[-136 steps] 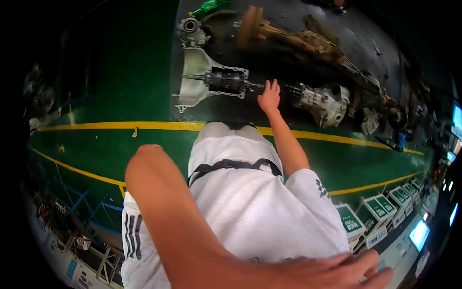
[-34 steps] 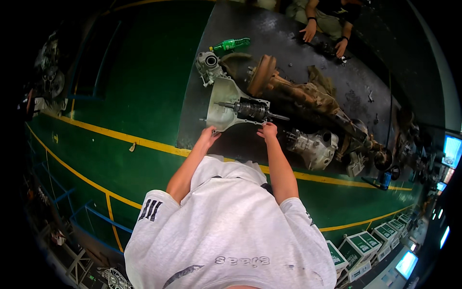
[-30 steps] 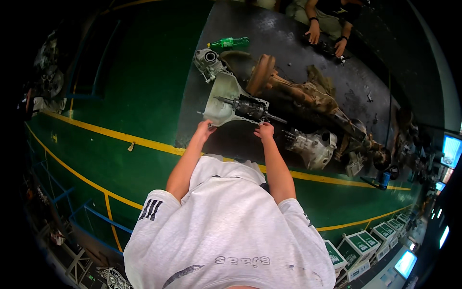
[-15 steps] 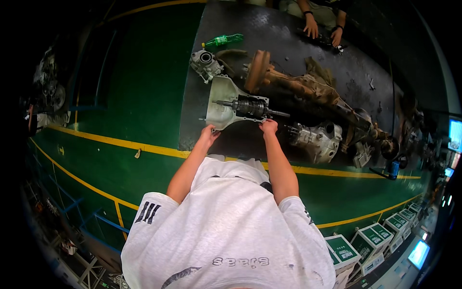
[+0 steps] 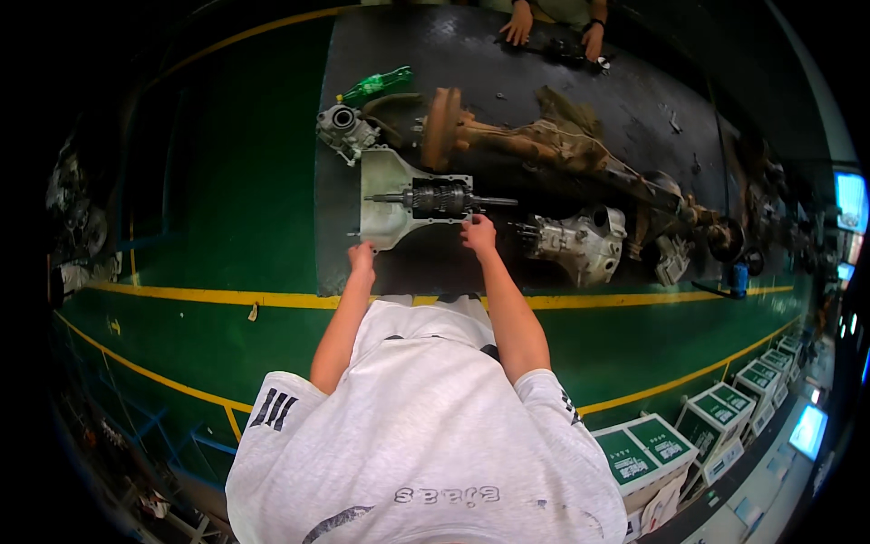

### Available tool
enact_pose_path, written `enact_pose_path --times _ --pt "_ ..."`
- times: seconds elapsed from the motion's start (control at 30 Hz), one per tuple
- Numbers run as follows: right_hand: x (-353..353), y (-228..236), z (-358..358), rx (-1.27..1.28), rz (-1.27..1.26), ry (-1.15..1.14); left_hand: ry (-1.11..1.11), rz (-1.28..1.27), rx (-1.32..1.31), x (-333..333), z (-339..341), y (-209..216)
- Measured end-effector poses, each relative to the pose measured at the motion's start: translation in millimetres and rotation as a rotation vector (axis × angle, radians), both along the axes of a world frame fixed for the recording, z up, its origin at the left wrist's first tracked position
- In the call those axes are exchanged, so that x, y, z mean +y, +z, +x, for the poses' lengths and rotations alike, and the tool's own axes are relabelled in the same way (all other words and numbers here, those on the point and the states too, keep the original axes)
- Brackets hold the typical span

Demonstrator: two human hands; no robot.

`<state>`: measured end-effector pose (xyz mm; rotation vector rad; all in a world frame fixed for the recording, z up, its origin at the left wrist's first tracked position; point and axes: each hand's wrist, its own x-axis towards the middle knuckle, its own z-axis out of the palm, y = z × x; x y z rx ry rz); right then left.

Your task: The person rotates and handles the transmission gears and shaft inside the gearbox housing by hand.

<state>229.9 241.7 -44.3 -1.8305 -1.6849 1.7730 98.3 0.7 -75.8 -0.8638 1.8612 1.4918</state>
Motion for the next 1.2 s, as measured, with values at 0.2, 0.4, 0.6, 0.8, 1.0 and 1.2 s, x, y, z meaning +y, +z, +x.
enact_pose_path --times 0.2,0.4,0.6,0.8,1.0,1.2 --pt "-5.9 74.3 -4.6 -0.207 0.543 0.411 -0.938 -0.363 1.225 63.7 -11.7 108.4" --pt "-3.7 69.7 -18.1 -0.142 0.698 0.772 -1.363 -0.219 1.226 120.0 -15.8 93.4" --pt "-3.0 45.0 -14.0 -0.065 0.678 0.751 -1.464 -0.183 1.289 143.5 -7.1 81.3" --pt "-2.0 22.2 -11.2 0.003 0.680 0.747 -1.412 -0.288 1.279 161.9 3.2 73.8" --pt "11.8 37.9 2.7 0.235 0.548 0.618 -1.396 -0.226 1.265 156.5 -0.5 77.8" --pt "16.2 30.4 17.7 -0.067 0.481 0.483 -1.344 -0.219 1.286 150.2 -4.4 81.6"
